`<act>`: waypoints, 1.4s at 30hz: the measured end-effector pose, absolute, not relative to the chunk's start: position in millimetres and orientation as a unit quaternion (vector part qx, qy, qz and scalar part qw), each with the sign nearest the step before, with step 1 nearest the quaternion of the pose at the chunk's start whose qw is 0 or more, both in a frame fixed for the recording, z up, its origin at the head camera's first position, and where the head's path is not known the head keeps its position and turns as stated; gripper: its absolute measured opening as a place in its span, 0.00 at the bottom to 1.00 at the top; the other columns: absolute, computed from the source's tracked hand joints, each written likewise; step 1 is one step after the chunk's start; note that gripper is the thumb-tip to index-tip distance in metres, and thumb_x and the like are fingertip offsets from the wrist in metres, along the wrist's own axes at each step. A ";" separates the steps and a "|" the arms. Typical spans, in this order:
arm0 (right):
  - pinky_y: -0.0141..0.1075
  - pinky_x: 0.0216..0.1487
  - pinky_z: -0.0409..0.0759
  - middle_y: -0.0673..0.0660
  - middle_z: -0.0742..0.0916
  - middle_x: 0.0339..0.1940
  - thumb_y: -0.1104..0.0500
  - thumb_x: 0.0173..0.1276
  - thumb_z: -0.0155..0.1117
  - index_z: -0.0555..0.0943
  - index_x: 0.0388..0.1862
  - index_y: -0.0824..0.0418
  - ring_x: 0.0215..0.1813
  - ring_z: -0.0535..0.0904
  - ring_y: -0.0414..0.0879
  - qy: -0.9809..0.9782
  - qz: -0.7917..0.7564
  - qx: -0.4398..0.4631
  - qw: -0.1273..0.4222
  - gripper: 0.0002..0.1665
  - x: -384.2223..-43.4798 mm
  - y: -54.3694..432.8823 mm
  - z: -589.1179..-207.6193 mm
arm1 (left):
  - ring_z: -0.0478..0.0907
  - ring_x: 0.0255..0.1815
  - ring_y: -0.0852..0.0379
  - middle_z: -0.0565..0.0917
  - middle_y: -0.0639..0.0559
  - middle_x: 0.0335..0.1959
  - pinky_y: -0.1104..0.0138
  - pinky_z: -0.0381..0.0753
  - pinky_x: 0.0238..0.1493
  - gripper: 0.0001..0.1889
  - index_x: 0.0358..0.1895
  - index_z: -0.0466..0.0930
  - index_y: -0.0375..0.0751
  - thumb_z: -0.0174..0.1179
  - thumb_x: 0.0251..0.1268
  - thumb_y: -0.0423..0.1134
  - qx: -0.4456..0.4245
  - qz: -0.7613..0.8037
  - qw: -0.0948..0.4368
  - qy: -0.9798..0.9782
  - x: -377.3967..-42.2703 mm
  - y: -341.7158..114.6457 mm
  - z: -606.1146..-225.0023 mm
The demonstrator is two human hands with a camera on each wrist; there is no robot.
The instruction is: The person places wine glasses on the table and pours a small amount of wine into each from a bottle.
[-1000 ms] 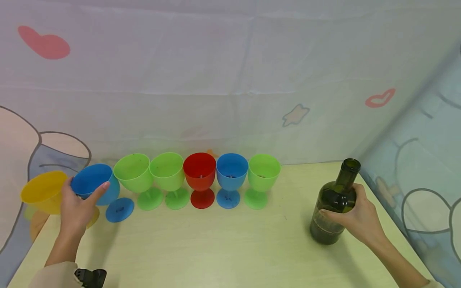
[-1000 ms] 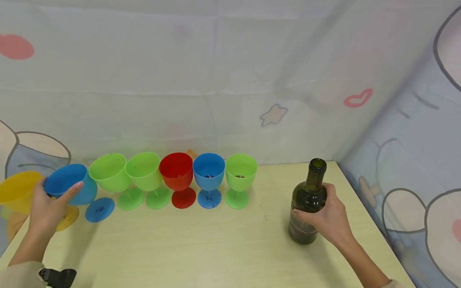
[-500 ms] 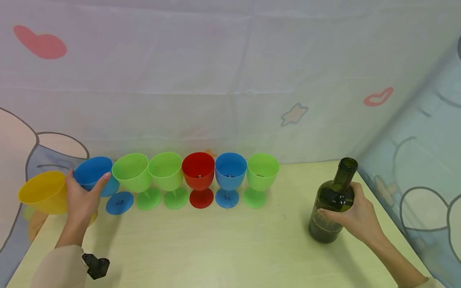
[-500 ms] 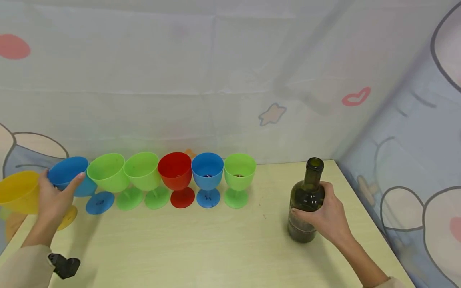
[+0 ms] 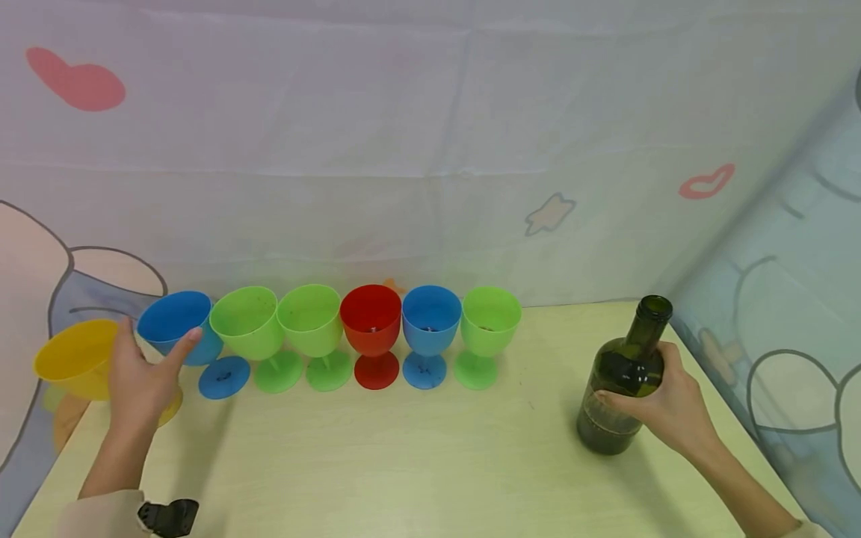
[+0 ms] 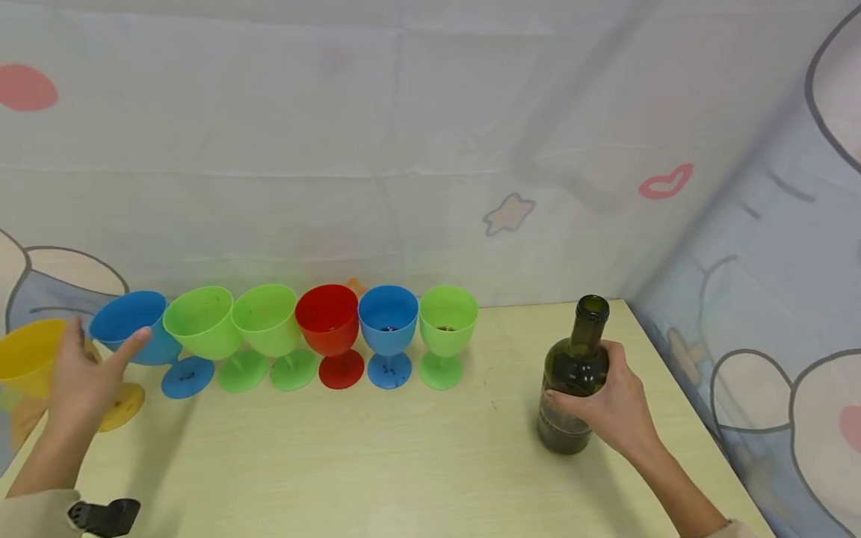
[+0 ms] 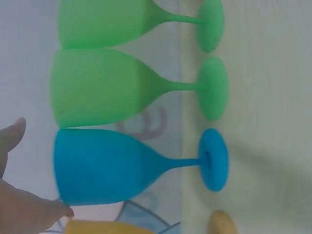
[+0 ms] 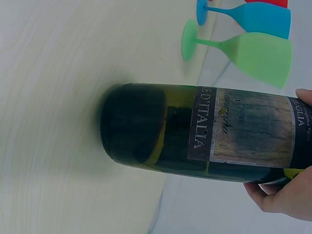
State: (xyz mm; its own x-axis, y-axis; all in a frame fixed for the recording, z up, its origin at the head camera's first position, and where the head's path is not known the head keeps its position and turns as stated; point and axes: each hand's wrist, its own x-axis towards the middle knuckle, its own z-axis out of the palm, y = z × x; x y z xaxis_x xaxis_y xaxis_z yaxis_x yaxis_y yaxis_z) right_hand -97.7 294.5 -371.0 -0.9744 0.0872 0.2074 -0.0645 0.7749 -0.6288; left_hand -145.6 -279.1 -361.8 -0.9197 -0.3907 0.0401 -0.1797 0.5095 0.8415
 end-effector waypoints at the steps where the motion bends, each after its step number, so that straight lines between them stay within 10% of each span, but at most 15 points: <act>1: 0.49 0.35 0.72 0.69 0.76 0.43 0.52 0.46 0.76 0.57 0.57 0.70 0.42 0.75 0.63 -0.935 0.335 -0.006 0.114 0.49 -97.7 294.7 -370.9 | 0.33 0.71 0.40 0.34 0.40 0.72 0.46 0.41 0.65 0.47 0.71 0.27 0.37 0.50 0.64 0.53 0.157 -0.463 0.116 -0.865 -142.3 -279.1 -357.2; 9: 0.50 0.35 0.72 0.69 0.76 0.42 0.53 0.46 0.76 0.57 0.57 0.71 0.41 0.75 0.64 -0.934 0.337 -0.002 0.116 0.49 -97.0 294.8 -370.6 | 0.41 0.72 0.47 0.45 0.44 0.72 0.56 0.47 0.67 0.43 0.72 0.42 0.44 0.57 0.61 0.50 0.138 -0.410 0.144 -0.890 -131.0 -319.6 -347.5; 20: 0.49 0.35 0.72 0.69 0.76 0.42 0.52 0.46 0.76 0.57 0.57 0.70 0.42 0.75 0.63 -0.935 0.337 -0.003 0.111 0.49 -97.5 293.6 -369.9 | 0.37 0.71 0.65 0.44 0.65 0.72 0.66 0.39 0.67 0.48 0.71 0.43 0.63 0.67 0.51 0.43 0.129 -0.396 0.219 -0.882 -181.7 -514.9 -489.4; 31: 0.43 0.32 0.72 0.71 0.76 0.44 0.52 0.47 0.75 0.56 0.57 0.71 0.42 0.75 0.64 -0.934 0.344 -0.013 0.098 0.49 -96.2 296.5 -370.2 | 0.32 0.72 0.58 0.38 0.53 0.73 0.62 0.38 0.67 0.49 0.72 0.35 0.57 0.63 0.55 0.46 0.150 -0.400 0.177 -0.887 -172.8 -494.9 -481.8; 42: 0.45 0.33 0.72 0.70 0.76 0.43 0.52 0.47 0.75 0.57 0.57 0.71 0.42 0.75 0.64 -0.934 0.340 -0.007 0.108 0.48 -96.6 297.2 -370.5 | 0.43 0.69 0.35 0.44 0.27 0.69 0.48 0.47 0.64 0.42 0.69 0.37 0.28 0.53 0.64 0.46 0.186 -0.404 0.135 -0.885 -139.3 -390.6 -391.6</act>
State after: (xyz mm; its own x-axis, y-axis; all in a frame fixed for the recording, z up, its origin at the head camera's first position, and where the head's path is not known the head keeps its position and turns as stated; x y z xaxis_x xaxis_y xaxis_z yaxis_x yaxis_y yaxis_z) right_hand -96.6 297.2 -370.5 -0.9766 0.0860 0.1970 -0.0609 0.7685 -0.6370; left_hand -139.3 -390.6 -391.6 -0.8941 -0.4389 0.0890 -0.2207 0.6046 0.7653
